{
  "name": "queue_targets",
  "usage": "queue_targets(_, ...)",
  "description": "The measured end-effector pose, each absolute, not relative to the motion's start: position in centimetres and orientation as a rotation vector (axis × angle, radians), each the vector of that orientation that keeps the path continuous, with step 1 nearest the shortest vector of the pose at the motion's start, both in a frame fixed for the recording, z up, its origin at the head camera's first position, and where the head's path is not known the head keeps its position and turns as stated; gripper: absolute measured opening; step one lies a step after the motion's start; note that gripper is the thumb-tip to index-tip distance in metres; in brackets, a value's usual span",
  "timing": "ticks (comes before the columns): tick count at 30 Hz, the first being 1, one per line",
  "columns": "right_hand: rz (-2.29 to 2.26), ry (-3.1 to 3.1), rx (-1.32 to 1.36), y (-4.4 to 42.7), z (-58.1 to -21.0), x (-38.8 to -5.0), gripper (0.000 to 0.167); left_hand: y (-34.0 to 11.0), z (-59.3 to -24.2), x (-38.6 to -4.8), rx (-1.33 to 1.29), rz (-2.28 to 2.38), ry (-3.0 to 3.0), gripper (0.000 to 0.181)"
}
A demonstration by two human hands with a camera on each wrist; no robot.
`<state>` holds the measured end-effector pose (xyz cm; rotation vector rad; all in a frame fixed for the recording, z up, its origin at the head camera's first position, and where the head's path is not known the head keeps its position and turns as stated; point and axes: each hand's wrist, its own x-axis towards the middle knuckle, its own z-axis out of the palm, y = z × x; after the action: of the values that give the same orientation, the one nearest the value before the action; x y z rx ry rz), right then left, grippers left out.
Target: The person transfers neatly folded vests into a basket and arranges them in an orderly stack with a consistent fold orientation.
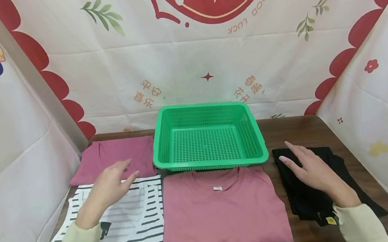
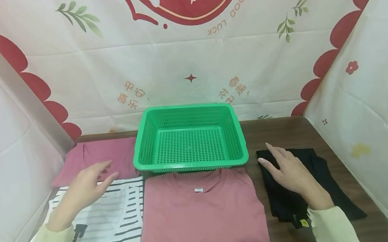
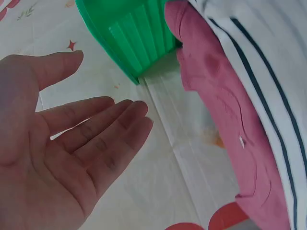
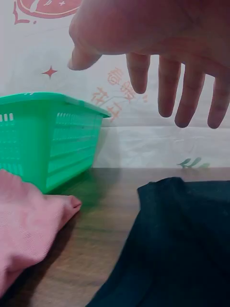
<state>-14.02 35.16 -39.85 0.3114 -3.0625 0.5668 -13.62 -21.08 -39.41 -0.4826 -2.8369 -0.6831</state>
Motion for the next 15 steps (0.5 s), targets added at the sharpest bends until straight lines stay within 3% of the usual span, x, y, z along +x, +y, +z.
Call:
queue_targets(6, 0.576, -3.057, 0.350, 34.3, -40.6, -13.3, 0.070, -19.8, -40.5, -13.2, -0.533, -0.840, -2.814, 0.039)
queue_targets(11, 0.602, -3.060, 0.379, 33.7, -41.2, -12.9, 0.062, -18.6, -41.0, -12.8, -0.523, -0.892, -2.839, 0.025)
queue_targets(15, 0.657, -3.073, 0.379, 33.1, -41.8, -12.6, 0.053, -17.7, -41.3, -12.5, -0.457, -0.940, -2.897, 0.025)
